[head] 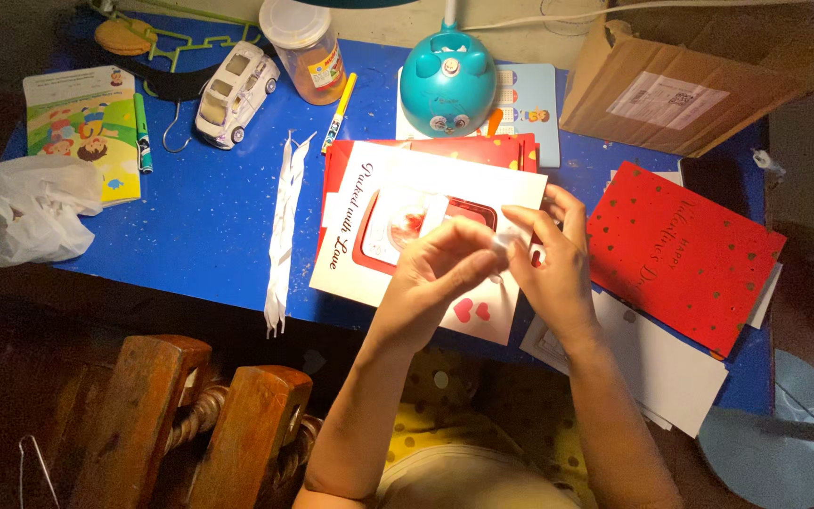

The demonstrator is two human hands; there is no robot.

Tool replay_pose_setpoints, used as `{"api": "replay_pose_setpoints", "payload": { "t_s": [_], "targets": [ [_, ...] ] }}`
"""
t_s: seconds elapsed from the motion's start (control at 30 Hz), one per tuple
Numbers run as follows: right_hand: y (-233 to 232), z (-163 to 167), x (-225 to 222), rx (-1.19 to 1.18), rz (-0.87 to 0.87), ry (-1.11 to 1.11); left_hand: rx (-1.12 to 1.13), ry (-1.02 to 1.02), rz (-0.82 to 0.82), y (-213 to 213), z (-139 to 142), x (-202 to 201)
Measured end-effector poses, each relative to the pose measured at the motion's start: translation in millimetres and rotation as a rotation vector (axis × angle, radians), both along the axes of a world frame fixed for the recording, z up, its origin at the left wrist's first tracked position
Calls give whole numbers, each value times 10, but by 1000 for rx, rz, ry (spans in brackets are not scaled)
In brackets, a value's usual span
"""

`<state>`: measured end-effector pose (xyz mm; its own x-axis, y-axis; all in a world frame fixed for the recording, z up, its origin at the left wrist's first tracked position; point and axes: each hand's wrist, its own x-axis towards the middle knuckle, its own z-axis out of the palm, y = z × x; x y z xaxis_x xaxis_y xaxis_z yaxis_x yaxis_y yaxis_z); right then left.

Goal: The person ties white and red ribbons onto red Valentine's Day gift bags. They thread the ribbons through the bag handles, pull them taut, and tie them into bows. The person handles multiple bags one at a time, stacking completed bags on the table.

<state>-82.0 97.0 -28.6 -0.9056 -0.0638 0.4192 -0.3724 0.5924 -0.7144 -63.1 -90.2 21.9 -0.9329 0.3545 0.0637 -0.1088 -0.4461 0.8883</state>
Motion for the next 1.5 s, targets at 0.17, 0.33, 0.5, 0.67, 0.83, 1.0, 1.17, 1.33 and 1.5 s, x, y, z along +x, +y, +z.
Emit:
{"api": "replay_pose_setpoints", "payload": {
  "t_s": [0.17,0.33,0.5,0.67,0.83,1.0,1.17,1.33,1.5],
  "targets": [
    [-3,48,95,-78,-86,33,-717,501,614,13,-18,-134],
    [36,49,195,-102,-167,29,-953,470,531,129,-131,-230],
    [92,-9,233,-111,-197,-17,-1173,644,584,332,-318,-274],
    [65,-31,313,-38,-177,-50,-1143,679,632,432,-449,-274],
    [-14,-12,419,50,-147,9,-1062,622,598,432,-488,-283],
    [10,69,380,-448,-68,-250,-925,528,580,409,-482,-274],
    [-129,166,330,-140,-153,-7,-706,431,580,360,-489,-287],
    [-314,270,298,353,-263,277,-509,227,585,349,-519,-273],
    [-331,299,199,409,-214,247,-457,158,577,314,-552,-263]
  ]
}}
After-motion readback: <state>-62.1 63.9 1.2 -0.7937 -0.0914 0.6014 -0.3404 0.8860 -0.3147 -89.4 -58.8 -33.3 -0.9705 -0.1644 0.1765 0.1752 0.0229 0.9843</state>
